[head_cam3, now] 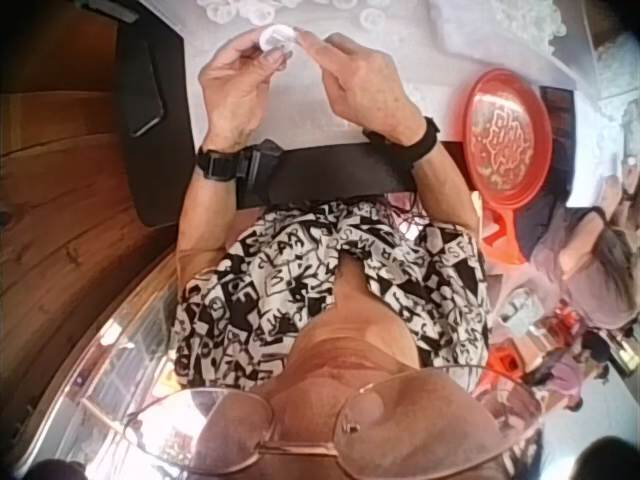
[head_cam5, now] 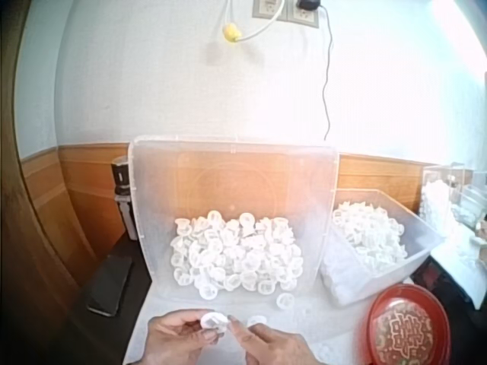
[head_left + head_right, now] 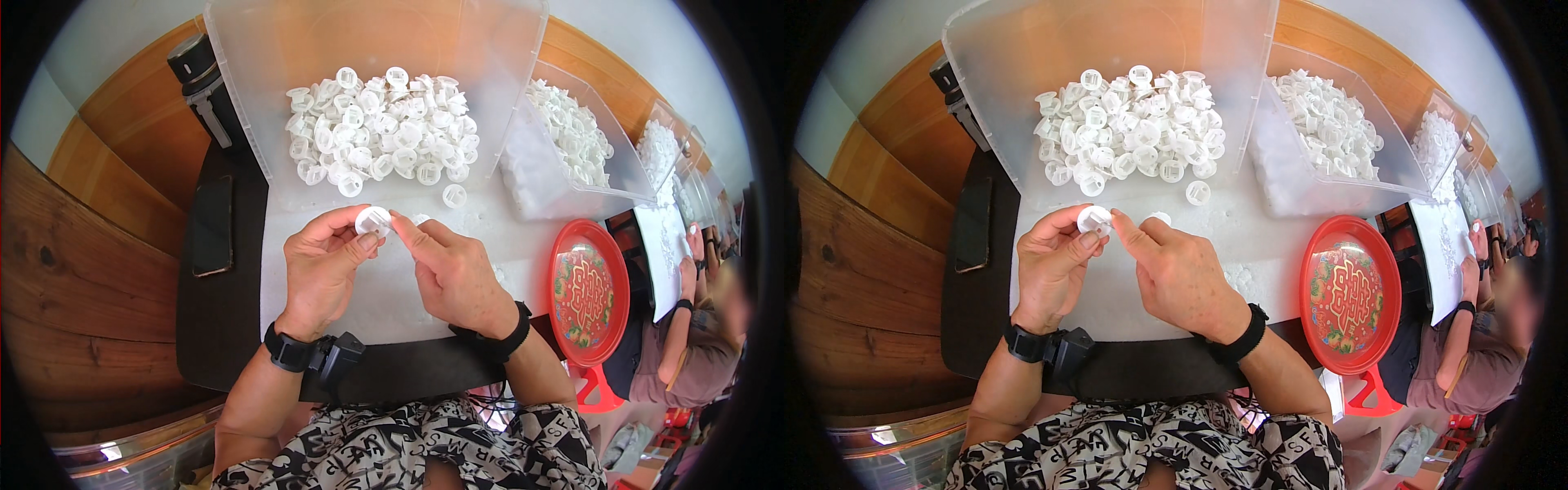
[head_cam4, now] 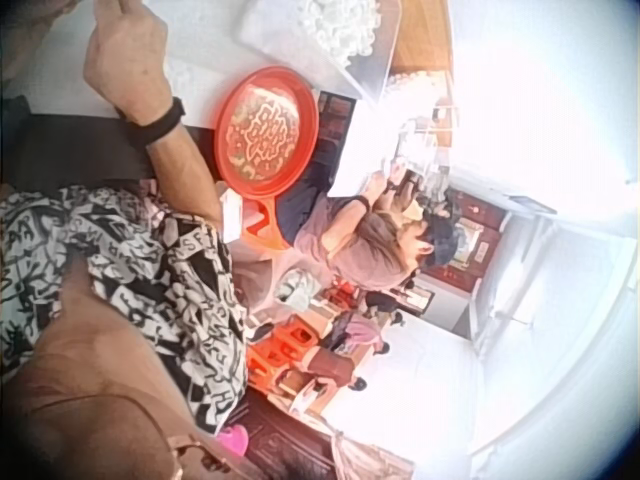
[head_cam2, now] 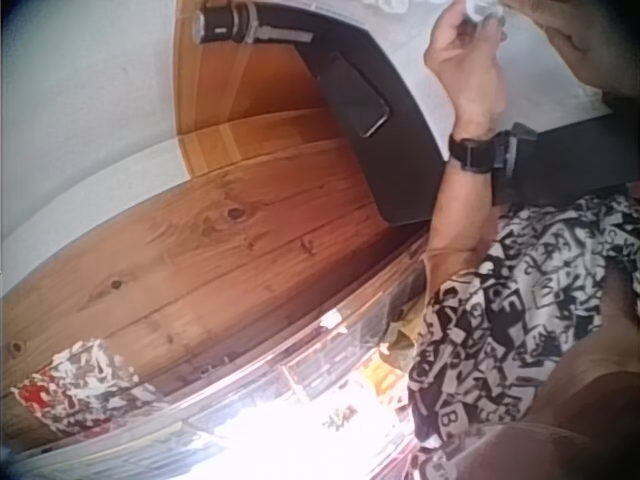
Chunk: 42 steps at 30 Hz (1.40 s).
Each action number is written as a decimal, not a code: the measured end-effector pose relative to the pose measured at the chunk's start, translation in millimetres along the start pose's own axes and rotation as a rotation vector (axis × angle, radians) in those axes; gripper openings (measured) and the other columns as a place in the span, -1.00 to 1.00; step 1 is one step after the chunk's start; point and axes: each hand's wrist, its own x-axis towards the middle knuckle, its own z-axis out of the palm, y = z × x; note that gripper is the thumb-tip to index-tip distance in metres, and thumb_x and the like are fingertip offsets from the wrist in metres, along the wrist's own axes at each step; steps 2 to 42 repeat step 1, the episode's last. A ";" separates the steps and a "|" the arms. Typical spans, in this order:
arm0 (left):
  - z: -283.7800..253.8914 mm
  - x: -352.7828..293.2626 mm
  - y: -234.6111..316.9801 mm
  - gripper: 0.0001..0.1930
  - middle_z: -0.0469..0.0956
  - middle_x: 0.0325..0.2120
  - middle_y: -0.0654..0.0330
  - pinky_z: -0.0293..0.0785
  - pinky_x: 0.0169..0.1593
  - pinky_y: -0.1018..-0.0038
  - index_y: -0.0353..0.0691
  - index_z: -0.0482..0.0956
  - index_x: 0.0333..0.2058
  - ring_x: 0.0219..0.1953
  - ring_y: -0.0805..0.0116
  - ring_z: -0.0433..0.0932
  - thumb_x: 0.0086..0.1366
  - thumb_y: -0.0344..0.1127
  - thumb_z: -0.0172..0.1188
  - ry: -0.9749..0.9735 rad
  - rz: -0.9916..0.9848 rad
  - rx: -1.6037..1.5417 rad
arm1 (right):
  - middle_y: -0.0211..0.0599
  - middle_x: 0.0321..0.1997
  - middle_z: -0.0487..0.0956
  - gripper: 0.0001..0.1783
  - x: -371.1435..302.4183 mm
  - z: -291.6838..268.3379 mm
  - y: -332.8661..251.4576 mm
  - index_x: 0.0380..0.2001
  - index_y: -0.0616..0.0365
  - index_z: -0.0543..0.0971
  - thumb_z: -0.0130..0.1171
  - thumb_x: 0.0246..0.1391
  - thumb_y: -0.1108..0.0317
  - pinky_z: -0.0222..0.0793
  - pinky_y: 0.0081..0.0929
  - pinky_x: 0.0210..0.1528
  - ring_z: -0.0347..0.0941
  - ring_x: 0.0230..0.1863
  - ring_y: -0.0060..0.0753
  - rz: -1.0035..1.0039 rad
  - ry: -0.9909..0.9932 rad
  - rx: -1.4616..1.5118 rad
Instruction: Sorting and inspecting small white plastic components on a red tray.
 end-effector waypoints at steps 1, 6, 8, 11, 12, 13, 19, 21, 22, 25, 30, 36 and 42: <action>0.1 0.0 -0.2 -0.69 0.52 -0.28 0.07 0.43 -0.23 0.53 -0.37 0.44 -0.11 -0.30 0.38 0.49 0.12 -0.59 0.12 -0.005 0.004 0.009 | -0.25 -0.50 0.39 -0.37 0.0 -0.8 -0.6 0.03 0.21 0.34 0.03 -0.27 0.61 0.32 -0.37 -0.58 0.40 -0.55 -0.24 0.021 -0.011 0.012; 0.1 0.0 -0.2 -0.69 0.52 -0.28 0.07 0.43 -0.23 0.53 -0.37 0.44 -0.11 -0.30 0.38 0.49 0.12 -0.59 0.12 -0.005 0.004 0.009 | -0.25 -0.50 0.39 -0.37 0.0 -0.8 -0.6 0.03 0.21 0.34 0.03 -0.27 0.61 0.32 -0.37 -0.58 0.40 -0.55 -0.24 0.021 -0.011 0.012; 0.1 0.0 -0.2 -0.69 0.52 -0.28 0.07 0.43 -0.23 0.53 -0.37 0.44 -0.11 -0.30 0.38 0.49 0.12 -0.59 0.12 -0.005 0.004 0.009 | -0.25 -0.50 0.39 -0.37 0.0 -0.8 -0.6 0.03 0.21 0.34 0.03 -0.27 0.61 0.32 -0.37 -0.58 0.40 -0.55 -0.24 0.021 -0.011 0.012; 0.1 0.0 -0.2 -0.69 0.52 -0.28 0.07 0.43 -0.23 0.53 -0.37 0.44 -0.11 -0.30 0.38 0.49 0.12 -0.59 0.12 -0.005 0.004 0.009 | -0.25 -0.50 0.39 -0.37 0.0 -0.8 -0.6 0.03 0.21 0.34 0.03 -0.27 0.61 0.32 -0.37 -0.58 0.40 -0.55 -0.24 0.021 -0.011 0.012; 0.1 0.0 -0.2 -0.69 0.52 -0.28 0.07 0.43 -0.23 0.53 -0.37 0.44 -0.11 -0.30 0.38 0.49 0.12 -0.59 0.12 -0.005 0.004 0.009 | -0.25 -0.50 0.39 -0.37 0.0 -0.8 -0.6 0.03 0.21 0.34 0.03 -0.27 0.61 0.32 -0.37 -0.58 0.40 -0.55 -0.24 0.021 -0.011 0.012; 0.1 0.0 -0.2 -0.69 0.52 -0.28 0.07 0.43 -0.23 0.53 -0.37 0.44 -0.11 -0.30 0.38 0.49 0.12 -0.59 0.12 -0.005 0.004 0.009 | -0.25 -0.50 0.39 -0.37 0.0 -0.8 -0.6 0.03 0.21 0.34 0.03 -0.27 0.61 0.32 -0.37 -0.58 0.40 -0.55 -0.24 0.021 -0.011 0.012; 0.1 0.0 -0.2 -0.69 0.52 -0.28 0.07 0.43 -0.23 0.53 -0.37 0.44 -0.11 -0.30 0.38 0.49 0.12 -0.59 0.12 -0.005 0.004 0.009 | -0.25 -0.50 0.39 -0.37 0.0 -0.8 -0.6 0.03 0.21 0.34 0.03 -0.27 0.61 0.32 -0.37 -0.58 0.40 -0.55 -0.24 0.021 -0.011 0.012; 0.1 0.0 -0.2 -0.69 0.52 -0.28 0.07 0.43 -0.23 0.53 -0.37 0.44 -0.11 -0.30 0.38 0.49 0.12 -0.59 0.12 -0.005 0.004 0.009 | -0.25 -0.50 0.39 -0.37 0.0 -0.8 -0.6 0.03 0.21 0.34 0.03 -0.27 0.61 0.32 -0.37 -0.58 0.40 -0.55 -0.24 0.021 -0.011 0.012; 0.1 0.0 -0.2 -0.69 0.52 -0.28 0.07 0.43 -0.23 0.53 -0.37 0.44 -0.11 -0.30 0.38 0.49 0.12 -0.59 0.12 -0.005 0.004 0.009 | -0.25 -0.50 0.39 -0.37 0.0 -0.8 -0.6 0.03 0.21 0.34 0.03 -0.27 0.61 0.32 -0.37 -0.58 0.40 -0.55 -0.24 0.021 -0.011 0.012; 0.1 0.0 -0.2 -0.69 0.52 -0.28 0.07 0.43 -0.23 0.53 -0.37 0.44 -0.11 -0.30 0.38 0.49 0.12 -0.59 0.12 -0.005 0.004 0.009 | -0.25 -0.50 0.39 -0.37 0.0 -0.8 -0.6 0.03 0.21 0.34 0.03 -0.27 0.61 0.32 -0.37 -0.58 0.40 -0.55 -0.24 0.021 -0.011 0.012; 0.1 0.0 -0.2 -0.69 0.52 -0.28 0.07 0.43 -0.23 0.53 -0.37 0.44 -0.11 -0.30 0.38 0.49 0.12 -0.59 0.12 -0.005 0.004 0.009 | -0.25 -0.50 0.39 -0.37 0.0 -0.8 -0.6 0.03 0.21 0.34 0.03 -0.27 0.61 0.32 -0.37 -0.58 0.40 -0.55 -0.24 0.021 -0.011 0.012; 0.1 0.0 -0.2 -0.69 0.52 -0.28 0.07 0.43 -0.23 0.53 -0.37 0.44 -0.11 -0.30 0.38 0.49 0.12 -0.59 0.12 -0.005 0.004 0.009 | -0.25 -0.50 0.39 -0.37 0.0 -0.8 -0.6 0.03 0.21 0.34 0.03 -0.27 0.61 0.32 -0.37 -0.58 0.40 -0.55 -0.24 0.021 -0.011 0.012; 0.1 0.0 -0.2 -0.69 0.52 -0.28 0.07 0.43 -0.23 0.53 -0.37 0.44 -0.11 -0.30 0.38 0.49 0.12 -0.59 0.12 -0.005 0.004 0.009 | -0.25 -0.50 0.39 -0.37 0.0 -0.8 -0.6 0.03 0.21 0.34 0.03 -0.27 0.61 0.32 -0.37 -0.58 0.40 -0.55 -0.24 0.021 -0.011 0.012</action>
